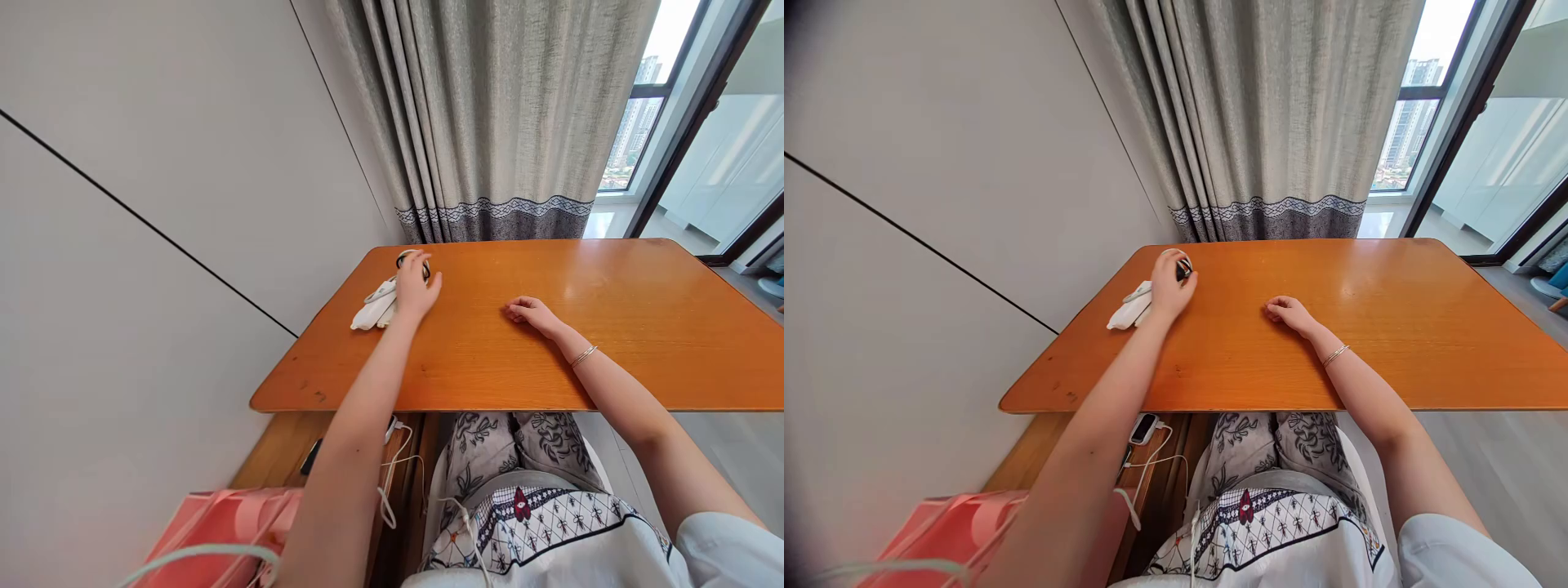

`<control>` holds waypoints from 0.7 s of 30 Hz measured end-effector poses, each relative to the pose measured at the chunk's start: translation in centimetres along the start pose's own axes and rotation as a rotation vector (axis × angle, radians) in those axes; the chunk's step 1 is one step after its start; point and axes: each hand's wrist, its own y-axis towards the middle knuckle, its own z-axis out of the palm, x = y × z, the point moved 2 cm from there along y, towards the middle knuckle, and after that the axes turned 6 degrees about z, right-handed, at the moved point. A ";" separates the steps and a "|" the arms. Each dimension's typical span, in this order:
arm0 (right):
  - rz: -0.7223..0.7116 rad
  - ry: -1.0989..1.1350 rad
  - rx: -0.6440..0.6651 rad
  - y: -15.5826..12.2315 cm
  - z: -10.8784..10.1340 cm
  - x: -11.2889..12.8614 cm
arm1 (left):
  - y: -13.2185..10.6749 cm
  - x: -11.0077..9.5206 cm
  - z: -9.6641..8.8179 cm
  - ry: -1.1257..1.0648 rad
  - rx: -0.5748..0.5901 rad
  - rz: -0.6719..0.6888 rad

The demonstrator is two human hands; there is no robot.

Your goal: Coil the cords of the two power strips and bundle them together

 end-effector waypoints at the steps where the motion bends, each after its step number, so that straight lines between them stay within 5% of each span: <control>1: -0.007 -0.016 0.001 0.0 0.0 0.0 | -0.5 -1.4 1.4 -0.035 0.011 0.062; 8: -0.096 -0.202 -0.003 0.3 0.2 -0.3 | -4.7 -8.6 9.7 -0.198 0.348 0.405; 21: -0.265 -0.565 -0.029 -0.5 0.8 0.1 | -5.2 -7.8 9.6 -0.216 0.446 0.393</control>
